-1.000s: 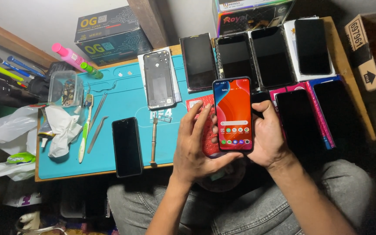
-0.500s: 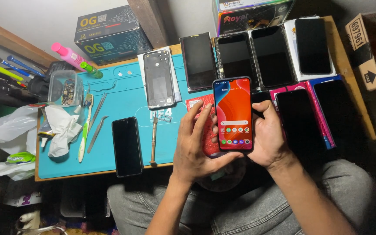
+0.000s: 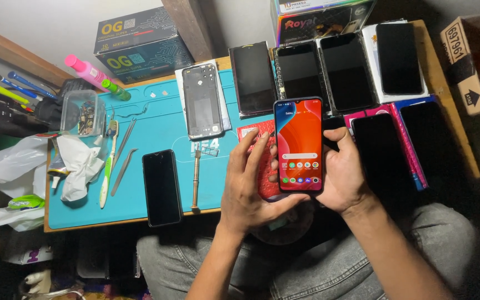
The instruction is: The person handles a blue smartphone, turning it over to inspect the back and sides. They power on the device, swipe the screen, and then use a prying tool to separate the back cover from the frame, revealing the internal components.
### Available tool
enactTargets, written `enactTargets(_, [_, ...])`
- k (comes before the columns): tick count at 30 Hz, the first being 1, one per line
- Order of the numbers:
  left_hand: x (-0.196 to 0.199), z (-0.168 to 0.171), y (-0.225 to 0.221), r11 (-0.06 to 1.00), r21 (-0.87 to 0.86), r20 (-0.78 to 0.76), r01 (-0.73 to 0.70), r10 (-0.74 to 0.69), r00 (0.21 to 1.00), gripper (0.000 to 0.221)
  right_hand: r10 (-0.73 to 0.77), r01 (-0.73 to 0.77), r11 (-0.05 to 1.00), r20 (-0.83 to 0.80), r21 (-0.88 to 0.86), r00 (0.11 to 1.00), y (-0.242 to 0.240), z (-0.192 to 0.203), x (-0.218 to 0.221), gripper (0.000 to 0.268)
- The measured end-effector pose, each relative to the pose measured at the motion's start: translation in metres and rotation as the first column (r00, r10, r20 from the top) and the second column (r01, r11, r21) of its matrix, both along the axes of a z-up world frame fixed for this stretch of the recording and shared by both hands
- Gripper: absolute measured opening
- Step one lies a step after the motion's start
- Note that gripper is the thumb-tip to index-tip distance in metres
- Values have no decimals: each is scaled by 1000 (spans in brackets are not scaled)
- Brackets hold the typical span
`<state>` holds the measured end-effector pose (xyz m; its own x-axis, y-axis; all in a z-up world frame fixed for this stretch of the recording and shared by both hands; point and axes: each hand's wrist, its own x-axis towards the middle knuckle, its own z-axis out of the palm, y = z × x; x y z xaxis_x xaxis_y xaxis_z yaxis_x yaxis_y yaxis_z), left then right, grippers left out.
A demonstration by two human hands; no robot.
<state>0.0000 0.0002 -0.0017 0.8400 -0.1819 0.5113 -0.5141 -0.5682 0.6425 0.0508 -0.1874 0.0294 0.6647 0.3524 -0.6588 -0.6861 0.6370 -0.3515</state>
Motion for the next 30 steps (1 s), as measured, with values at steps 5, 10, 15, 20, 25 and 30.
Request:
enactTargets(5, [1,-1,0,1000,3,9,4,-4,1000,114,1,0,997,21,-83,1000,3,8,-1,77])
enactTargets(10, [0,0,0,1000,-2,0,2,-2,1000,115,17,-14,998,57,-58,998,-1,-3,-1,75])
enactTargets(15, [0,0,0,1000,8,-3,-2,2,1000,114,10,-10,1000,33,-18,999,-1,-2,-1,72])
enactTargets(20, [0,0,0,1000,1,-1,2,-2,1000,115,6,-2,994,28,-113,1000,3,6,-2,75])
enactTargets(25, [0,0,0,1000,-1,-1,-3,3,1000,115,-32,34,998,34,-60,999,1,-3,-2,69])
enactTargets(30, [-1,0,0,1000,-10,-2,5,-5,1000,115,19,-17,999,47,-43,999,0,1,-3,74])
